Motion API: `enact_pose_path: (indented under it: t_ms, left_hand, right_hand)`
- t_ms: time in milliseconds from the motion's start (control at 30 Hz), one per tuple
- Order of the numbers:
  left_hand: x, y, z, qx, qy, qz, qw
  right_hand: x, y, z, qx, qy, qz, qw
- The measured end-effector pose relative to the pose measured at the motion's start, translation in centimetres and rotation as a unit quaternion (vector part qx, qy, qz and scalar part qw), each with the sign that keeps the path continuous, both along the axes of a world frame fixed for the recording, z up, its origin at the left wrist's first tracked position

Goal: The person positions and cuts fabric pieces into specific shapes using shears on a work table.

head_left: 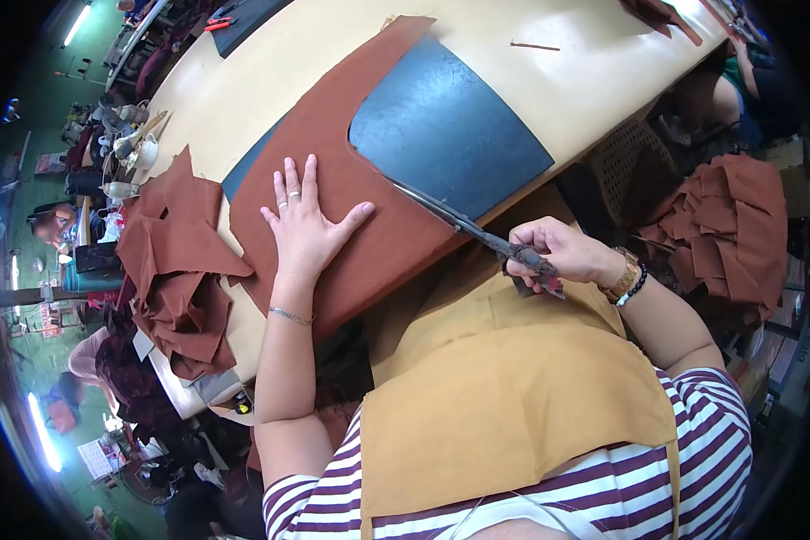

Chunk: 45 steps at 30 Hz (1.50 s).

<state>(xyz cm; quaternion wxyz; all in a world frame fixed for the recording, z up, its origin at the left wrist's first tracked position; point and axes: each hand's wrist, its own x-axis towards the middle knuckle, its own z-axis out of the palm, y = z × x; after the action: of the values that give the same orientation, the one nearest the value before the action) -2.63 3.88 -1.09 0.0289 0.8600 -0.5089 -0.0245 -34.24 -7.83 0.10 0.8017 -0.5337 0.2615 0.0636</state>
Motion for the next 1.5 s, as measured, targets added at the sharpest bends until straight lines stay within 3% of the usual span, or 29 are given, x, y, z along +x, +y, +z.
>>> enact_pose_path:
  t_ms: [1500]
  left_hand:
    - [-2.1, 0.9, 0.7, 0.007, 0.020, -0.018, 1.000]
  right_hand:
    - [2.0, -0.1, -0.1, -0.007, -0.009, -0.004, 1.000]
